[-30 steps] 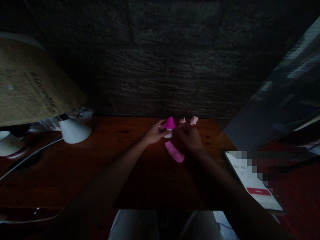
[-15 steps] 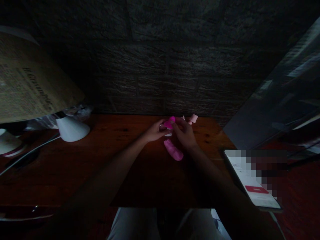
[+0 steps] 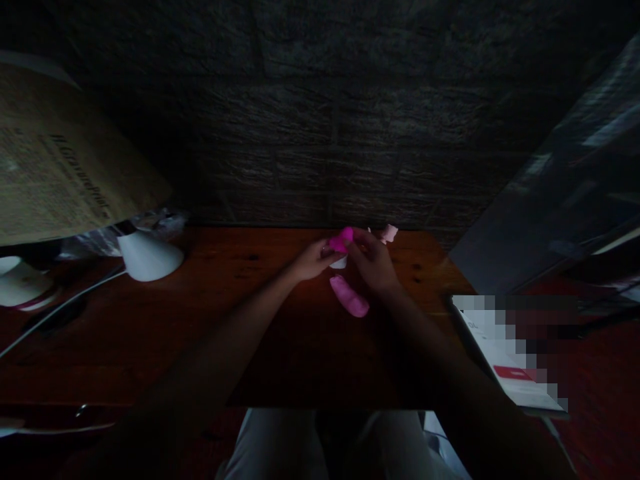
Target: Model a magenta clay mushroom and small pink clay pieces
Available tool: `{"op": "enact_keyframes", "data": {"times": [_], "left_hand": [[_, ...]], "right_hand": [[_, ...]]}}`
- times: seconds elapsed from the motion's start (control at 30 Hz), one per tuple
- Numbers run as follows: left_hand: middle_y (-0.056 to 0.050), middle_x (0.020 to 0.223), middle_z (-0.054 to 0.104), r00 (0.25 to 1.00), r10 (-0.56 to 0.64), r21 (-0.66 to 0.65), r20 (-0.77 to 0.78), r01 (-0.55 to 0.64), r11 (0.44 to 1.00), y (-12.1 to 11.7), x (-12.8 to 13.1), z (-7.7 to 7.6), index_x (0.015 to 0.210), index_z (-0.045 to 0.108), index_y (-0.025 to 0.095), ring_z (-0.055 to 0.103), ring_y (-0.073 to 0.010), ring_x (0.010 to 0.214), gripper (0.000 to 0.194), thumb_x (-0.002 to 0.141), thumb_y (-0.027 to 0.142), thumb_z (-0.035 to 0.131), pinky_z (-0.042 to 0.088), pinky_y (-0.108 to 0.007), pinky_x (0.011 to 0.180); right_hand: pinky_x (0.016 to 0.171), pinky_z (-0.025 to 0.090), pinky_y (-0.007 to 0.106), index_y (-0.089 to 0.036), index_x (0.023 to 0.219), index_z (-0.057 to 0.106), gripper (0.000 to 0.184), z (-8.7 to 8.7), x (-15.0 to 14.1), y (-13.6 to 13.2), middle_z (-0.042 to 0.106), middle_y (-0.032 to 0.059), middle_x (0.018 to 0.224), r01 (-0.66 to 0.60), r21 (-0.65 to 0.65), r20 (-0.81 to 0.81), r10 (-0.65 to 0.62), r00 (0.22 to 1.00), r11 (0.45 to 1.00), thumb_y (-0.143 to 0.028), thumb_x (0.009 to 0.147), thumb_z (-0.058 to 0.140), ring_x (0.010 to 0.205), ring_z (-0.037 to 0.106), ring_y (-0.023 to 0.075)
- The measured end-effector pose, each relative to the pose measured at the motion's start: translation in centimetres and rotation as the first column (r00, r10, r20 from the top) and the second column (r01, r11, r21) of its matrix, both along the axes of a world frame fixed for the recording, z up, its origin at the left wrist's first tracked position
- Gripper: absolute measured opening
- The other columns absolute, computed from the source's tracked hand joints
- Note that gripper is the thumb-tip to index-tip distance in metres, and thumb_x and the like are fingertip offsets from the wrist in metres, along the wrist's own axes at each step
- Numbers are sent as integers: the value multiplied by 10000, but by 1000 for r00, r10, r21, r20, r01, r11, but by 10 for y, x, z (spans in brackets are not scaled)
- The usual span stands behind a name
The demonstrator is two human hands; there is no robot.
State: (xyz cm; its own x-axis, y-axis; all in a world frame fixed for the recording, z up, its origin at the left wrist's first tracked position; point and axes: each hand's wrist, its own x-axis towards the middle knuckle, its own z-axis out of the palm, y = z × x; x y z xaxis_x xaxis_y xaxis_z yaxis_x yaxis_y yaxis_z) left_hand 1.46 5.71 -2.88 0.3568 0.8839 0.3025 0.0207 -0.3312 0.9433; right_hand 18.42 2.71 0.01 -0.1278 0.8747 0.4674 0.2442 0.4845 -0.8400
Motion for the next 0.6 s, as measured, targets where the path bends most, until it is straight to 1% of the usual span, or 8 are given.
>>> {"op": "enact_keyframes", "data": {"times": [0.07,0.17,0.27,0.33,0.43,0.6], "left_hand": [[-71,993,730,1000,-24,-4,9,24,1000,-1,0,1,1051,654,155,695,-201,915,331,775,294,771,535,-335,843],[-68,965,734,998,-52,-31,31,52,998,-2,-1,2,1027,658,163,701,-210,921,311,760,264,780,542,-351,846],[-71,952,738,999,-25,-51,31,26,998,-2,-1,2,984,654,160,706,-217,918,291,735,216,794,546,-369,853],[-77,984,741,999,-6,-69,44,9,998,-1,-2,1,999,641,159,710,-220,926,339,706,176,811,550,-373,855],[-83,1038,740,997,-24,-104,72,32,994,0,-3,0,1044,619,165,713,-226,955,410,687,146,820,552,-383,868],[-89,1060,735,996,-49,-97,71,55,994,0,-4,0,1020,618,169,711,-227,984,380,697,147,816,547,-398,894]], "right_hand": [[1016,489,395,-179,1171,645,421,-1,0,1,705,107,1180,-3,-1,-8,3,1000,1000,-498,904,581,1111,650,230],[1011,491,387,-167,1167,646,435,-3,1,1,703,121,1172,-12,-15,8,12,1000,1000,-507,906,573,1104,655,231],[1002,502,386,-185,1166,645,399,-4,2,0,712,107,1164,-30,-8,21,30,999,1000,-483,909,577,1099,660,228],[1004,503,394,-188,1162,647,376,-4,2,0,715,102,1161,-32,17,22,32,999,999,-459,908,587,1098,662,229],[1031,483,410,-193,1162,652,362,-3,1,-1,715,100,1172,-17,33,38,16,999,999,-444,909,590,1110,655,231],[1031,483,405,-182,1154,651,407,-5,2,1,704,113,1184,-49,-29,13,49,999,998,-492,896,593,1113,654,230]]}}
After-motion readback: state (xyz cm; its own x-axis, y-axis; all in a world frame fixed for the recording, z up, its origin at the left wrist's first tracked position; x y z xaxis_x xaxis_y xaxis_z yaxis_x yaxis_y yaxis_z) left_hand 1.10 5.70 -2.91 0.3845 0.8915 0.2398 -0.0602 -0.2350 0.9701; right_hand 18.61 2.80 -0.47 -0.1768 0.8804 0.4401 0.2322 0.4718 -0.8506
